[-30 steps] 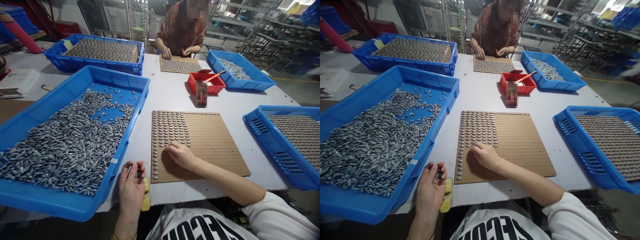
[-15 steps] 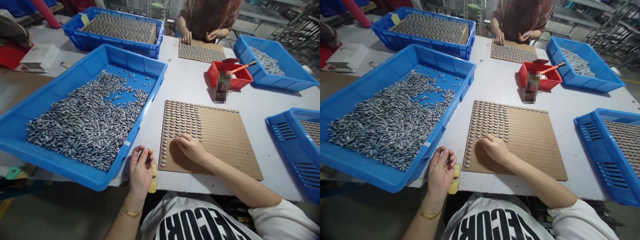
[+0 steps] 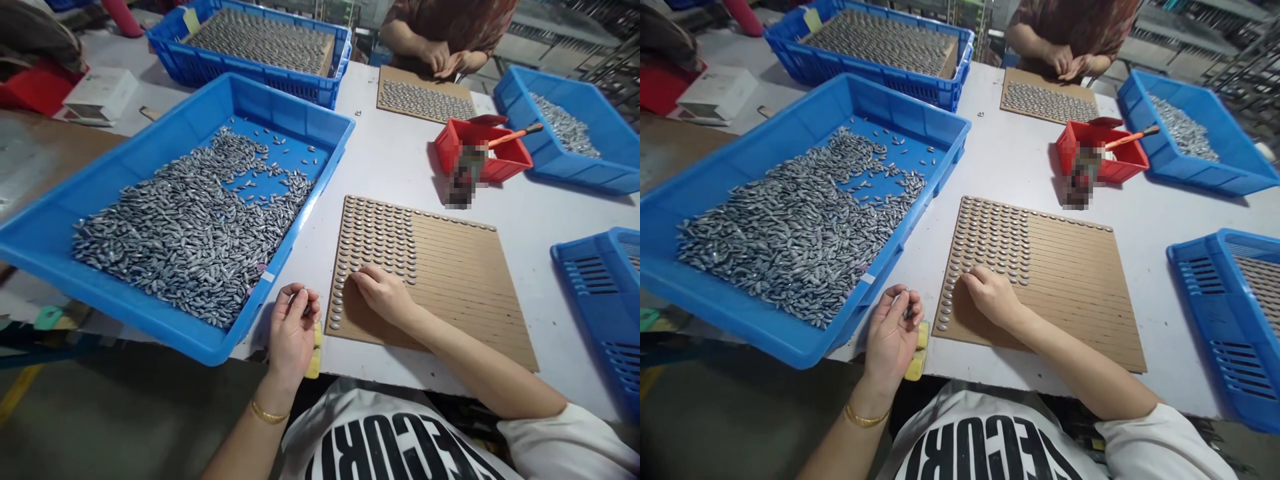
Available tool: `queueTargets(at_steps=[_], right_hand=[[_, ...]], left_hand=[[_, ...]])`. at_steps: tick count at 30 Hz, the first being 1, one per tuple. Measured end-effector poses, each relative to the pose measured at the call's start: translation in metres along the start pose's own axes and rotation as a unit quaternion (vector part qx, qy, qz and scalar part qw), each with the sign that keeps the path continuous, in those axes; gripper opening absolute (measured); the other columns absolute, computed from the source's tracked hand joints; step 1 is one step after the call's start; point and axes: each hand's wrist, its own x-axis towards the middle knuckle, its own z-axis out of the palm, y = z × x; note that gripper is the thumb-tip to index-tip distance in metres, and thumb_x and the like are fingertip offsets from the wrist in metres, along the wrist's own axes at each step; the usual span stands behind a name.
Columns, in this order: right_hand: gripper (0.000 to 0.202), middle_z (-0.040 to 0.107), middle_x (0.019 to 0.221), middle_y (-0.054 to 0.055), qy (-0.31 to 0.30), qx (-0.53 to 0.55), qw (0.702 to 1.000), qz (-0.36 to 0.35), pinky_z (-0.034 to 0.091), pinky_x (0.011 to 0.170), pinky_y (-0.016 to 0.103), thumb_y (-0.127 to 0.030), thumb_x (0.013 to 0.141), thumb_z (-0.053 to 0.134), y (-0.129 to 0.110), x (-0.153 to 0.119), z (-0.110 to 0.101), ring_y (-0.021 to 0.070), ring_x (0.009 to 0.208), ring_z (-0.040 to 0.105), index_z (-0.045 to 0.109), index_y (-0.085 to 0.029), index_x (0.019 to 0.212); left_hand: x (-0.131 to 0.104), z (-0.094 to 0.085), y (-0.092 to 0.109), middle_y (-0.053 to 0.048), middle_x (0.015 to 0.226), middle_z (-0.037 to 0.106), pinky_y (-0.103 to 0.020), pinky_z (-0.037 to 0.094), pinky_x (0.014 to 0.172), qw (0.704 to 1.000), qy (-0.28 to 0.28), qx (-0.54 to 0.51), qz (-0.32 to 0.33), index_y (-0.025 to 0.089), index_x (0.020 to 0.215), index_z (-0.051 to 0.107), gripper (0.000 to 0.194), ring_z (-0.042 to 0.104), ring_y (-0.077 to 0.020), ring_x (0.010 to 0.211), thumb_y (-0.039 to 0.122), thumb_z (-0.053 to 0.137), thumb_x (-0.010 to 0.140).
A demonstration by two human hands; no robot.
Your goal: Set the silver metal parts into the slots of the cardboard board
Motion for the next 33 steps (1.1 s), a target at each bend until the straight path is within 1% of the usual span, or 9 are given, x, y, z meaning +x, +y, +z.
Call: queueTargets(at_steps=[8,13,16,19,21,23,26,28,33], right_hand=[[0.022,0.059,0.081,0.005,-0.022,-0.007,1.000,0.002,0.033,0.057,0.022,-0.010,0.091,0.044,-0.001,0.001,-0.002,0.0119,0.069,0.051,0.064,-0.017,0.086],[0.022,0.059,0.081,0.005,-0.022,-0.016,1.000,-0.002,0.033,0.056,0.022,-0.010,0.091,0.044,-0.002,0.002,-0.003,0.0120,0.068,0.050,0.065,-0.016,0.085],[0.022,0.061,0.083,0.006,-0.020,-0.012,1.000,-0.001,0.035,0.056,0.023,-0.011,0.091,0.044,-0.001,0.003,-0.002,0.0126,0.068,0.053,0.065,-0.017,0.086],[0.020,0.063,0.089,0.006,0.000,0.035,0.999,0.018,0.041,0.061,0.023,-0.015,0.093,0.045,-0.003,0.001,-0.007,0.0136,0.073,0.057,0.065,-0.018,0.094],[0.018,0.064,0.093,0.006,0.035,0.101,0.993,0.039,0.046,0.066,0.024,-0.017,0.093,0.047,-0.009,-0.002,-0.017,0.0145,0.079,0.060,0.063,-0.020,0.101],[0.019,0.064,0.095,0.006,0.063,0.190,0.979,0.045,0.050,0.070,0.025,-0.017,0.092,0.050,-0.020,-0.005,-0.030,0.0152,0.083,0.062,0.061,-0.022,0.106],[0.026,0.063,0.099,0.007,0.051,0.306,0.951,0.013,0.053,0.071,0.027,-0.015,0.091,0.051,-0.035,-0.012,-0.048,0.0157,0.087,0.063,0.058,-0.022,0.114],[0.028,0.063,0.100,0.008,0.049,0.326,0.944,0.003,0.054,0.072,0.028,-0.014,0.091,0.049,-0.041,-0.017,-0.054,0.0158,0.088,0.062,0.057,-0.023,0.117],[0.022,0.064,0.096,0.007,0.041,0.289,0.956,0.018,0.054,0.070,0.027,-0.016,0.092,0.050,-0.040,-0.030,-0.052,0.0149,0.084,0.062,0.061,-0.023,0.110]], left_hand=[[-0.010,0.013,0.005,-0.006,0.085,0.070,-0.021,0.049,0.062,0.997,-0.027,0.038,-0.059,0.016,0.096,0.060,0.022,0.065,-0.0120,0.070,0.020,0.070,0.077],[-0.013,0.016,0.001,-0.006,0.084,0.071,-0.023,0.050,0.063,0.994,-0.030,0.052,-0.091,0.015,0.090,0.061,0.020,0.066,-0.0135,0.072,0.021,0.072,0.074],[-0.015,0.015,-0.004,-0.004,0.082,0.069,-0.021,0.049,0.064,0.994,-0.039,0.044,-0.092,0.015,0.085,0.063,0.016,0.063,-0.0112,0.070,0.020,0.073,0.073],[-0.016,0.016,-0.009,0.000,0.074,0.065,-0.018,0.045,0.062,0.995,-0.050,0.043,-0.080,0.015,0.085,0.064,0.014,0.057,-0.0067,0.063,0.018,0.073,0.074],[-0.018,0.018,-0.012,0.001,0.072,0.063,-0.018,0.043,0.062,0.995,-0.053,0.043,-0.076,0.015,0.085,0.064,0.014,0.055,-0.0061,0.062,0.018,0.072,0.075],[-0.020,0.021,-0.016,0.000,0.076,0.063,-0.019,0.044,0.064,0.995,-0.051,0.038,-0.080,0.016,0.085,0.062,0.015,0.056,-0.0072,0.064,0.019,0.072,0.075],[-0.025,0.025,-0.022,-0.001,0.079,0.064,-0.022,0.046,0.068,0.994,-0.059,0.026,-0.088,0.016,0.085,0.061,0.015,0.057,-0.0089,0.068,0.020,0.071,0.075],[-0.028,0.027,-0.026,-0.001,0.079,0.064,-0.025,0.047,0.071,0.992,-0.071,0.024,-0.096,0.016,0.085,0.060,0.014,0.058,-0.0102,0.070,0.021,0.070,0.077],[-0.034,0.029,-0.031,-0.006,0.083,0.067,-0.032,0.049,0.079,0.987,-0.086,0.052,-0.123,0.014,0.085,0.063,0.013,0.063,-0.0168,0.080,0.025,0.067,0.079]])
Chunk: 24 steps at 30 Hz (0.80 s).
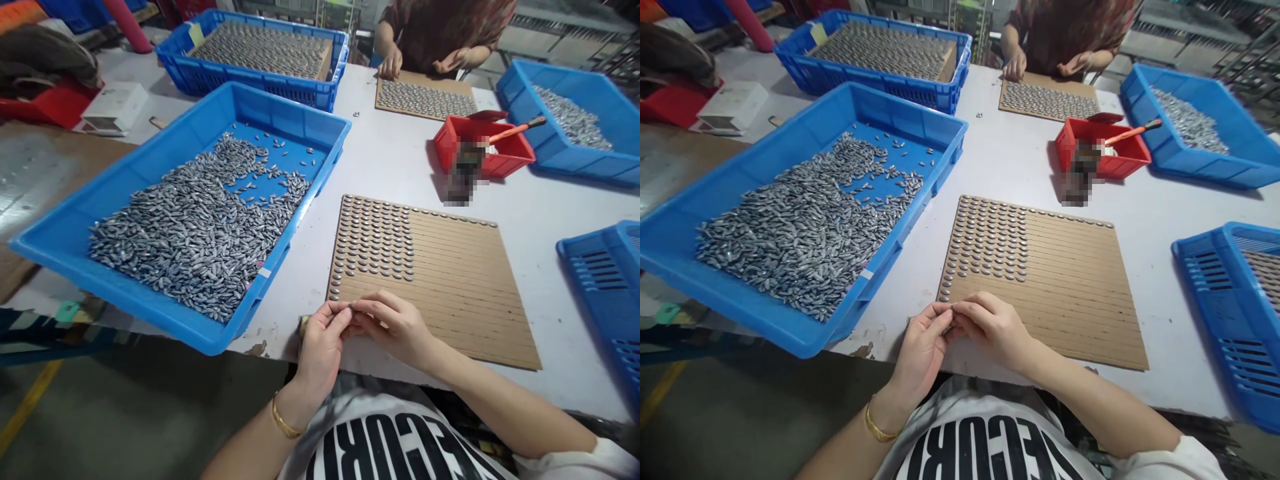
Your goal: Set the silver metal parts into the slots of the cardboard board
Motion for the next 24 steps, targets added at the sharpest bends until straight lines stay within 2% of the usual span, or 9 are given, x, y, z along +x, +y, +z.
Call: queueTargets(at_steps=[3,7,11,19,24], right_hand=[[0.020,0.065,0.091,0.006,0.012,-0.008,1.000,0.015,0.052,0.068,0.024,-0.014,0.092,0.049,0.012,-0.003,-0.001,0.0131,0.080,0.062,0.062,-0.022,0.105],[0.015,0.066,0.086,0.005,0.052,-0.070,0.994,0.062,0.050,0.065,0.024,-0.017,0.092,0.050,0.042,0.000,0.000,0.0132,0.074,0.061,0.063,-0.020,0.098],[0.018,0.066,0.087,0.005,0.020,-0.151,0.987,0.046,0.049,0.068,0.025,-0.017,0.094,0.046,0.068,0.004,0.006,0.0151,0.078,0.061,0.064,-0.019,0.095],[0.021,0.062,0.083,0.005,-0.008,-0.285,0.958,0.022,0.038,0.061,0.023,-0.013,0.092,0.046,0.067,0.011,0.012,0.0132,0.073,0.055,0.066,-0.018,0.090],[0.022,0.059,0.081,0.005,-0.026,-0.299,0.953,0.030,0.036,0.058,0.023,-0.012,0.091,0.046,0.067,0.015,0.013,0.0129,0.071,0.053,0.066,-0.017,0.084]], left_hand=[[-0.005,0.000,-0.001,-0.010,0.096,0.068,-0.036,0.050,0.084,1.000,-0.004,-0.002,-0.027,0.013,0.092,0.064,0.016,0.065,-0.0207,0.091,0.020,0.065,0.078],[-0.011,-0.001,-0.002,-0.011,0.112,0.066,-0.038,0.046,0.096,0.999,0.018,-0.009,-0.040,0.015,0.098,0.064,0.027,0.064,-0.0231,0.104,0.005,0.063,0.072],[-0.014,-0.001,-0.006,-0.012,0.110,0.067,-0.037,0.046,0.097,0.998,0.024,-0.017,-0.059,0.014,0.095,0.063,0.020,0.064,-0.0235,0.104,0.009,0.064,0.075],[-0.014,0.000,-0.012,-0.014,0.106,0.070,-0.034,0.052,0.086,0.995,0.025,-0.042,-0.089,0.015,0.097,0.060,0.022,0.068,-0.0219,0.094,0.024,0.068,0.080],[-0.010,0.001,-0.012,-0.016,0.109,0.069,-0.040,0.049,0.094,0.994,0.029,-0.075,-0.080,0.014,0.102,0.061,0.024,0.067,-0.0249,0.100,0.028,0.065,0.083]])
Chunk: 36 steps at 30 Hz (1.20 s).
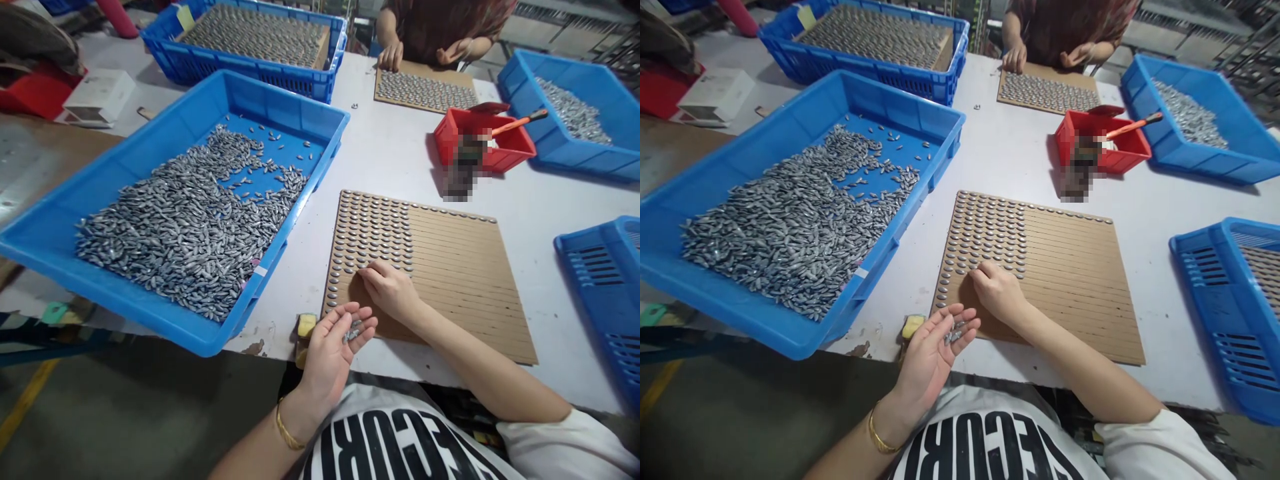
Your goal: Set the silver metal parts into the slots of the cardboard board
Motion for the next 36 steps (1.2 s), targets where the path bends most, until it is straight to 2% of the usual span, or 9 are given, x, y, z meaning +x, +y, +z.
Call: queueTargets(at_steps=[4,7,12,17,20,23,28,31,36], right_hand=[[0.022,0.060,0.083,0.006,-0.008,0.029,0.999,0.016,0.039,0.059,0.024,-0.014,0.092,0.046,-0.003,0.000,-0.007,0.0137,0.072,0.054,0.067,-0.017,0.088],[0.019,0.062,0.091,0.007,-0.003,0.133,0.991,0.030,0.045,0.065,0.025,-0.020,0.093,0.048,-0.011,-0.003,-0.024,0.0152,0.080,0.057,0.065,-0.019,0.102],[0.023,0.060,0.099,0.007,-0.068,0.237,0.968,-0.040,0.047,0.077,0.034,-0.027,0.089,0.056,-0.030,-0.006,-0.055,0.0192,0.089,0.055,0.066,-0.025,0.110],[0.018,0.060,0.085,0.006,-0.056,0.291,0.955,-0.032,0.047,0.074,0.034,-0.021,0.091,0.052,-0.034,-0.010,-0.062,0.0176,0.082,0.055,0.068,-0.024,0.097],[0.017,0.063,0.081,0.004,-0.045,0.349,0.936,0.004,0.048,0.069,0.030,-0.022,0.093,0.051,-0.030,-0.018,-0.064,0.0162,0.076,0.057,0.066,-0.023,0.099],[0.013,0.066,0.082,0.004,-0.072,0.385,0.920,0.020,0.050,0.069,0.029,-0.022,0.091,0.055,-0.029,-0.024,-0.068,0.0156,0.077,0.059,0.066,-0.023,0.097],[0.015,0.068,0.088,0.004,-0.099,0.422,0.900,0.041,0.051,0.071,0.027,-0.023,0.092,0.055,-0.033,-0.027,-0.071,0.0148,0.080,0.063,0.067,-0.024,0.101],[0.014,0.068,0.085,0.003,-0.079,0.413,0.906,0.051,0.051,0.068,0.026,-0.023,0.092,0.054,-0.032,-0.024,-0.063,0.0141,0.076,0.063,0.066,-0.023,0.099],[0.017,0.067,0.092,0.006,0.031,0.241,0.970,0.020,0.050,0.071,0.026,-0.016,0.092,0.049,-0.021,-0.012,-0.026,0.0153,0.083,0.062,0.065,-0.021,0.096]], left_hand=[[0.003,0.002,0.005,-0.019,0.113,0.067,-0.043,0.048,0.096,0.999,0.008,-0.036,0.005,0.012,0.108,0.061,0.033,0.066,-0.0270,0.102,0.036,0.059,0.086],[0.005,0.004,0.008,-0.019,0.115,0.066,-0.042,0.048,0.096,0.999,0.009,-0.047,0.012,0.012,0.110,0.061,0.034,0.063,-0.0267,0.108,0.037,0.056,0.088],[0.008,0.009,0.006,-0.010,0.120,0.063,-0.033,0.050,0.090,0.998,-0.011,-0.049,0.033,0.016,0.105,0.065,0.027,0.056,-0.0212,0.115,0.035,0.055,0.088],[0.008,0.010,0.000,-0.009,0.112,0.064,-0.029,0.051,0.078,1.000,-0.003,-0.018,0.016,0.016,0.102,0.067,0.023,0.059,-0.0191,0.103,0.030,0.061,0.084],[0.005,0.006,-0.002,-0.007,0.091,0.066,-0.027,0.049,0.071,0.999,-0.010,0.039,0.013,0.015,0.092,0.066,0.019,0.061,-0.0154,0.081,0.027,0.069,0.078],[0.005,0.002,-0.002,-0.002,0.075,0.062,-0.024,0.046,0.063,0.996,-0.008,0.085,0.034,0.014,0.083,0.064,0.018,0.056,-0.0107,0.066,0.027,0.073,0.074],[0.006,0.001,0.002,-0.001,0.073,0.059,-0.023,0.044,0.061,0.989,-0.021,0.127,0.070,0.015,0.083,0.063,0.014,0.054,-0.0099,0.065,0.025,0.070,0.076],[0.004,0.002,0.008,-0.002,0.078,0.062,-0.024,0.047,0.065,0.991,-0.011,0.117,0.069,0.015,0.085,0.063,0.014,0.058,-0.0113,0.069,0.024,0.069,0.077],[-0.002,0.002,0.017,-0.008,0.105,0.066,-0.034,0.050,0.086,0.991,0.022,0.073,0.108,0.016,0.095,0.062,0.019,0.066,-0.0201,0.095,0.013,0.064,0.076]])
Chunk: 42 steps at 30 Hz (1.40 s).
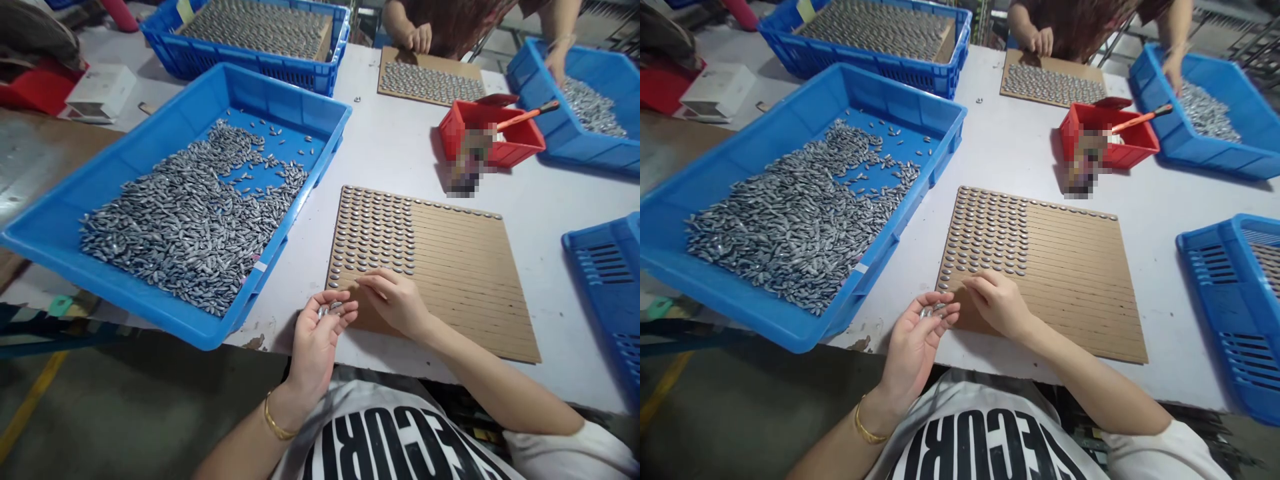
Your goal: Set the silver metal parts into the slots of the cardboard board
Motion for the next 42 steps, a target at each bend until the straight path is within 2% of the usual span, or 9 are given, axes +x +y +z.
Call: queueTargets(at_steps=[6,14,18,23,26,29,32,37,42], right_hand=[[0.021,0.065,0.095,0.009,-0.029,-0.161,0.984,-0.075,0.047,0.068,0.027,-0.013,0.090,0.047,0.018,0.009,0.027,0.0173,0.082,0.058,0.066,-0.016,0.098],[0.020,0.062,0.092,0.010,-0.068,-0.199,0.974,-0.080,0.044,0.062,0.027,-0.012,0.090,0.047,0.011,0.015,0.025,0.0175,0.079,0.056,0.066,-0.014,0.094],[0.020,0.063,0.091,0.009,-0.069,-0.180,0.979,-0.065,0.045,0.061,0.026,-0.012,0.091,0.046,0.013,0.016,0.024,0.0167,0.079,0.057,0.066,-0.015,0.093],[0.022,0.063,0.095,0.007,-0.006,-0.020,0.999,-0.041,0.050,0.069,0.026,-0.015,0.092,0.048,-0.001,0.012,0.003,0.0149,0.083,0.060,0.063,-0.020,0.106],[0.024,0.064,0.099,0.007,-0.028,-0.003,0.996,-0.080,0.050,0.073,0.031,-0.018,0.089,0.055,-0.018,0.006,-0.009,0.0171,0.084,0.058,0.062,-0.022,0.112],[0.020,0.064,0.096,0.007,-0.044,-0.034,0.992,-0.115,0.048,0.073,0.033,-0.017,0.087,0.058,-0.028,0.001,-0.012,0.0176,0.081,0.055,0.066,-0.022,0.105],[0.015,0.064,0.091,0.007,-0.032,-0.023,0.993,-0.108,0.047,0.071,0.032,-0.015,0.087,0.058,-0.027,-0.003,-0.011,0.0166,0.079,0.054,0.067,-0.020,0.097],[0.018,0.063,0.088,0.007,-0.006,0.026,0.997,-0.075,0.048,0.066,0.030,-0.014,0.087,0.057,-0.021,-0.012,-0.015,0.0155,0.076,0.055,0.065,-0.020,0.102],[0.024,0.065,0.093,0.008,-0.012,0.038,0.992,-0.123,0.049,0.069,0.029,-0.008,0.087,0.053,-0.024,-0.018,-0.022,0.0154,0.078,0.057,0.062,-0.019,0.106]], left_hand=[[-0.009,-0.002,-0.003,-0.013,0.106,0.069,-0.039,0.048,0.094,0.998,-0.002,-0.026,-0.057,0.014,0.096,0.058,0.018,0.067,-0.0233,0.100,0.015,0.065,0.079],[-0.010,-0.001,-0.012,-0.012,0.108,0.069,-0.040,0.047,0.095,0.998,-0.018,-0.034,-0.056,0.015,0.092,0.057,0.014,0.067,-0.0228,0.098,0.017,0.065,0.081],[-0.007,-0.002,-0.011,-0.012,0.110,0.068,-0.041,0.045,0.098,0.998,-0.012,-0.045,-0.047,0.015,0.093,0.057,0.014,0.066,-0.0234,0.101,0.017,0.064,0.081],[-0.003,-0.001,-0.008,-0.011,0.111,0.067,-0.042,0.044,0.099,0.997,-0.007,-0.076,-0.035,0.016,0.101,0.055,0.019,0.064,-0.0223,0.104,0.017,0.062,0.083],[-0.001,0.002,-0.010,-0.009,0.107,0.066,-0.038,0.046,0.095,0.996,-0.004,-0.086,-0.025,0.017,0.102,0.057,0.020,0.063,-0.0201,0.103,0.017,0.062,0.083],[0.001,0.004,-0.013,-0.007,0.106,0.065,-0.033,0.046,0.091,0.996,-0.011,-0.081,-0.031,0.017,0.103,0.059,0.020,0.062,-0.0172,0.098,0.018,0.062,0.083],[0.000,0.005,-0.015,-0.006,0.101,0.065,-0.030,0.047,0.086,0.997,-0.018,-0.065,-0.042,0.016,0.100,0.061,0.019,0.061,-0.0156,0.093,0.021,0.063,0.082],[0.000,0.002,-0.018,-0.004,0.083,0.062,-0.025,0.046,0.069,0.998,-0.029,0.007,-0.048,0.014,0.088,0.063,0.016,0.057,-0.0119,0.075,0.026,0.068,0.080],[0.002,0.001,-0.016,0.002,0.064,0.052,-0.020,0.036,0.053,0.995,-0.040,0.064,-0.071,0.014,0.076,0.060,0.020,0.043,-0.0065,0.055,0.032,0.068,0.079]])
